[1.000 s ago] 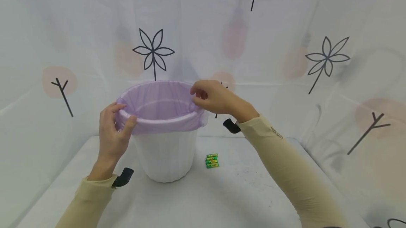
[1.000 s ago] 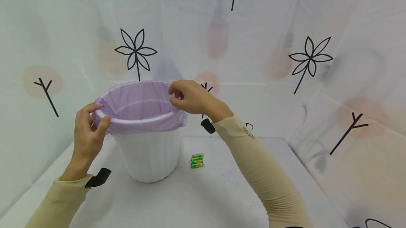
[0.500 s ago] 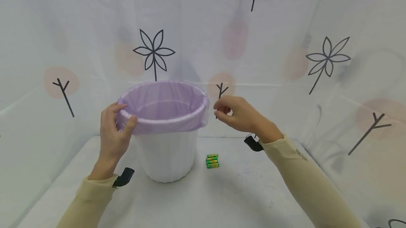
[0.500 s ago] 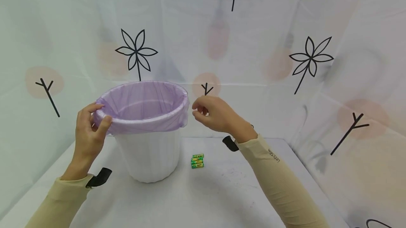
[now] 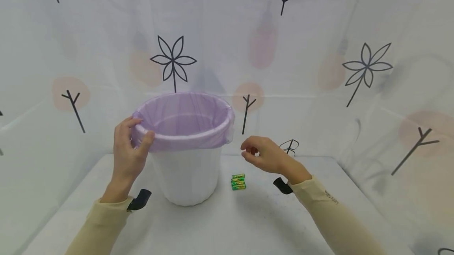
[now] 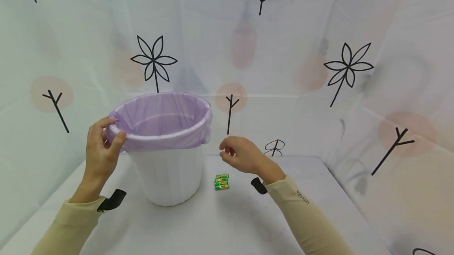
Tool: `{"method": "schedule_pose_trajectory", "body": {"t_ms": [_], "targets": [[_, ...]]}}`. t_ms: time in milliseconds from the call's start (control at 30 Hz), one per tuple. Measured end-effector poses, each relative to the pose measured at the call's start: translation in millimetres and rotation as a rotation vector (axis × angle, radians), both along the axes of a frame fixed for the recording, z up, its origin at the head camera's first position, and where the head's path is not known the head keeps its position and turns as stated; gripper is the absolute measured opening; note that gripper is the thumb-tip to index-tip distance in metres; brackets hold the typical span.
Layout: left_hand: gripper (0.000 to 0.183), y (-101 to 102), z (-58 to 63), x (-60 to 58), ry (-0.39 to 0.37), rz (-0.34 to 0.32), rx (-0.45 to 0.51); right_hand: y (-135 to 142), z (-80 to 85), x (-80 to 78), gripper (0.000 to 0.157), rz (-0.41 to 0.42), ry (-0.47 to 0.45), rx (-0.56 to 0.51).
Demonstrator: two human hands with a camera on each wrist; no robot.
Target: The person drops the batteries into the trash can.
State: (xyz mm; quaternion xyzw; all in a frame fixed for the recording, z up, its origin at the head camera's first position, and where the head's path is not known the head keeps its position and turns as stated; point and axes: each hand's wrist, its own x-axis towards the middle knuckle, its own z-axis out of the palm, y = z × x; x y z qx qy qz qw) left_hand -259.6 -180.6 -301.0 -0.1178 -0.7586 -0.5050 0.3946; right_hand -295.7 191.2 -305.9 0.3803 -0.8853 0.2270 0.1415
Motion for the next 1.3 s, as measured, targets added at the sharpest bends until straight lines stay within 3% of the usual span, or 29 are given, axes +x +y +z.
{"method": "schedule_pose_trajectory", "body": {"t_ms": [300, 600, 1000, 1300], "targets": [[0.05, -0.9, -0.3, -0.7, 0.008, 0.001, -0.004, -4.5, -45.0, -2.9, 0.014, -0.05, -0.111, 0.054], [0.05, -1.9, -0.3, -1.5, 0.013, 0.001, -0.002, -5.6, -84.1, -16.3, 0.017, -0.051, -0.18, 0.108], [0.049, -2.2, -1.2, -1.9, 0.014, -0.007, -0.001, -9.1, -117.3, -27.8, 0.026, -0.072, -0.336, 0.146], [0.05, -2.9, -0.9, -2.0, 0.01, -0.003, -0.014, -11.8, -127.9, -31.4, 0.03, -0.085, -0.29, 0.209]]}}
